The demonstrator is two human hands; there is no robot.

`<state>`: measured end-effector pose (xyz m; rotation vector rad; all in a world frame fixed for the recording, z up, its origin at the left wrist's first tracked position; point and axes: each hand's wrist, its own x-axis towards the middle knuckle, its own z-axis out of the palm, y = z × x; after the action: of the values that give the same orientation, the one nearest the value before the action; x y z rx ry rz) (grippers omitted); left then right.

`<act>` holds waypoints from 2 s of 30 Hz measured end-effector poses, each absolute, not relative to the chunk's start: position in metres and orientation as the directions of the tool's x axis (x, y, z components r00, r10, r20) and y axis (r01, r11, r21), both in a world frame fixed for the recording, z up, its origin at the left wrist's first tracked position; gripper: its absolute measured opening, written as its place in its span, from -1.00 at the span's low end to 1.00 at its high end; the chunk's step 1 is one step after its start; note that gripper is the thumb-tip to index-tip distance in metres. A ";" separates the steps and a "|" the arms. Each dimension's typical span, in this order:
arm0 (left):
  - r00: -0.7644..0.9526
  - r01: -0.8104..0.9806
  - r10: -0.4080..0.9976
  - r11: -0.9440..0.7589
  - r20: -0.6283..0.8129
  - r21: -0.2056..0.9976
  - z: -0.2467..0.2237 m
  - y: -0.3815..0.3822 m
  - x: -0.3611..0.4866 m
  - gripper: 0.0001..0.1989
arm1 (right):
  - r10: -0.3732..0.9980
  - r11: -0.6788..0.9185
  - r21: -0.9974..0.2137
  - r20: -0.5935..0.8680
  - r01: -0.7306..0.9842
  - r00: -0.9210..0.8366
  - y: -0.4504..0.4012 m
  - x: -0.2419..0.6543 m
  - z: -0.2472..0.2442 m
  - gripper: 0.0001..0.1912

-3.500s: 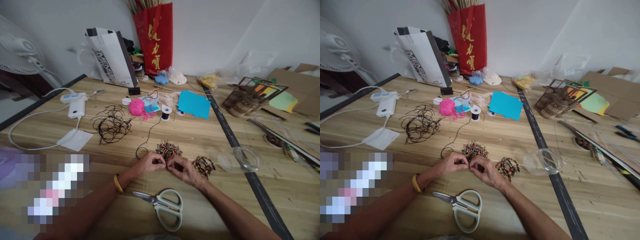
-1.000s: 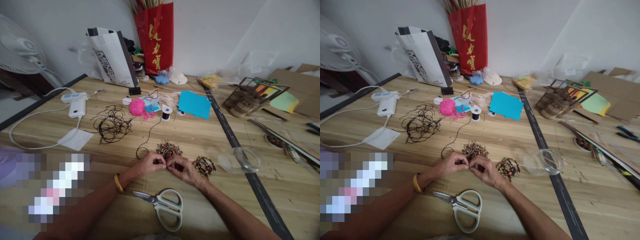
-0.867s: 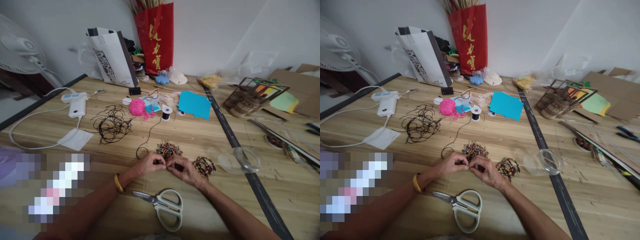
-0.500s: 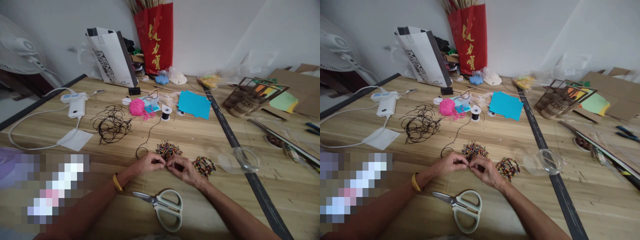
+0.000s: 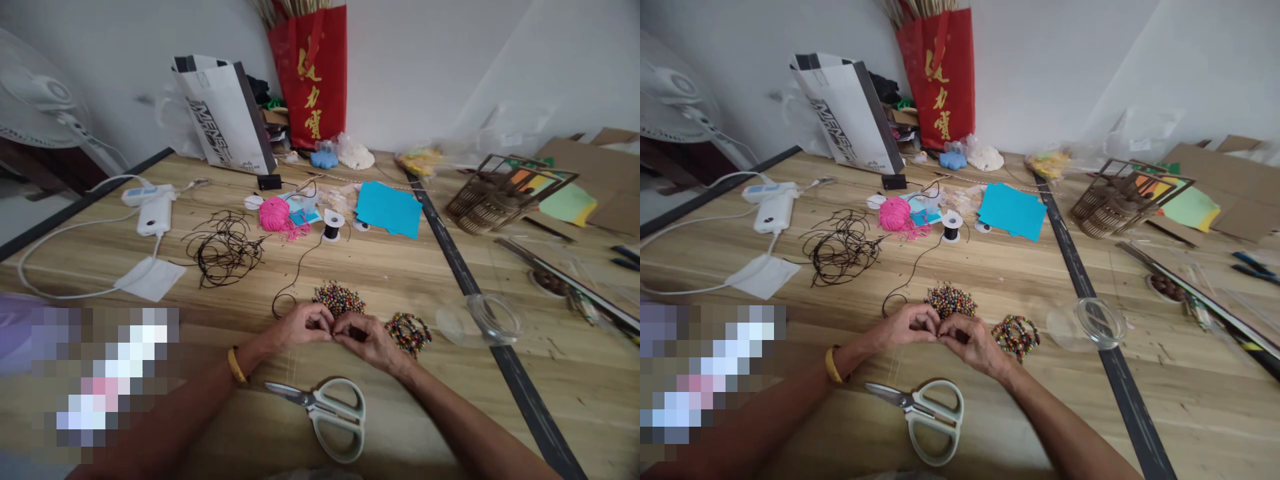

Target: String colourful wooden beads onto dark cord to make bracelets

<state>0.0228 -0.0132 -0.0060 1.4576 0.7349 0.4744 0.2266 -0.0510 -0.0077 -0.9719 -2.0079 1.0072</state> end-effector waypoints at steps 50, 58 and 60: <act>0.601 0.126 0.774 0.156 -0.200 0.980 0.001 -0.007 0.021 -0.73 | 0.785 0.596 -0.634 0.330 0.493 -0.525 -0.049 0.227 -0.010 -0.84; 0.599 0.124 0.775 0.157 -0.200 0.980 0.004 -0.009 0.021 -0.71 | 0.758 0.639 -0.552 0.333 0.536 -0.561 -0.052 0.226 -0.011 -0.82; 0.601 0.121 0.775 0.156 -0.197 0.980 0.004 -0.009 0.022 -0.71 | 0.753 0.646 -0.534 0.332 0.545 -0.567 -0.052 0.226 -0.010 -0.81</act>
<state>0.0215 -0.0092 0.0040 1.3586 0.8417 0.5576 0.2256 -0.0524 -0.0102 -1.0094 -2.3249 0.5102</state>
